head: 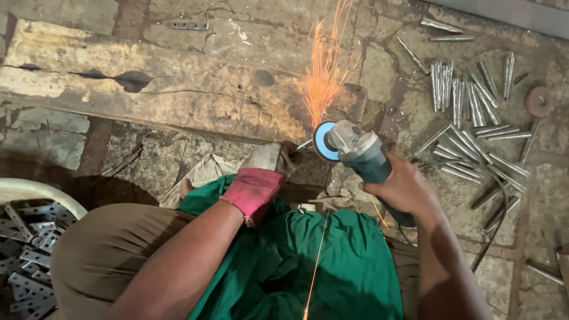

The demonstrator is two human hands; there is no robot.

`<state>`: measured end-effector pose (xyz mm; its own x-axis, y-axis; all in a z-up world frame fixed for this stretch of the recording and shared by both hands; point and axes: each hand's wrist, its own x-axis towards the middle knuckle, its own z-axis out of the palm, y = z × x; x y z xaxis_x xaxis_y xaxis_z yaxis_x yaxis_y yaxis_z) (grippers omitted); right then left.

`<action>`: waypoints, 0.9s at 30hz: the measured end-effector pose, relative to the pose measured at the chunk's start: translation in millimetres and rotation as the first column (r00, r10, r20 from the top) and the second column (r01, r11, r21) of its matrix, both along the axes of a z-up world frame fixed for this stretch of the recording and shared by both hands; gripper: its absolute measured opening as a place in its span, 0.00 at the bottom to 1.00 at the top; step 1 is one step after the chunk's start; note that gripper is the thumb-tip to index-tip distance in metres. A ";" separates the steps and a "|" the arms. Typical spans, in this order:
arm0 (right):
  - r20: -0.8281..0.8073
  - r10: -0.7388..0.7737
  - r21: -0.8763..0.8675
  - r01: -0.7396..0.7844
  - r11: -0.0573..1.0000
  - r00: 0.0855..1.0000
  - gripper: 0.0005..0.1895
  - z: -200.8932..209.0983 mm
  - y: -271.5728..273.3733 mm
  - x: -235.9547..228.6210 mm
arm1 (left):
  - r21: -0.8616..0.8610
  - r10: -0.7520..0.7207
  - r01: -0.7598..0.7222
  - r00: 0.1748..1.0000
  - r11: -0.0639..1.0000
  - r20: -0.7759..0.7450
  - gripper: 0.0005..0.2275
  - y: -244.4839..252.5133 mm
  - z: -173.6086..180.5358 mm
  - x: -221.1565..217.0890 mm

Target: Grinding small metal brackets or parts with an angle grinder.

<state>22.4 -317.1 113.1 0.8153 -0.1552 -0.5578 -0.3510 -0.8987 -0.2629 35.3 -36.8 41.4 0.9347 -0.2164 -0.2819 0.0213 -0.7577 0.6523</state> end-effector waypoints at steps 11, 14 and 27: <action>0.207 -0.038 -0.021 0.043 0.999 0.978 0.44 -16.2 -23.6 1.0 | 0.136 0.138 -0.136 0.990 0.981 -0.001 0.13 50.3 -9.5 23.9; 0.308 -0.118 0.018 0.118 0.993 0.944 0.46 -15.3 -27.3 3.6 | 0.209 0.141 -0.137 0.990 0.968 -0.005 0.13 57.9 35.5 40.4; 0.316 -0.708 0.754 0.286 0.591 0.631 0.26 -39.9 -57.9 8.4 | 0.362 0.293 -0.235 0.949 0.902 -0.116 0.15 32.6 177.1 51.8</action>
<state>30.8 -375.0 73.1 0.8724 -0.4540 -0.1808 -0.2892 -0.1814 -0.9399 87.1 -4.2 218.5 0.8784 0.1684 -0.4474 0.3355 -0.8838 0.3262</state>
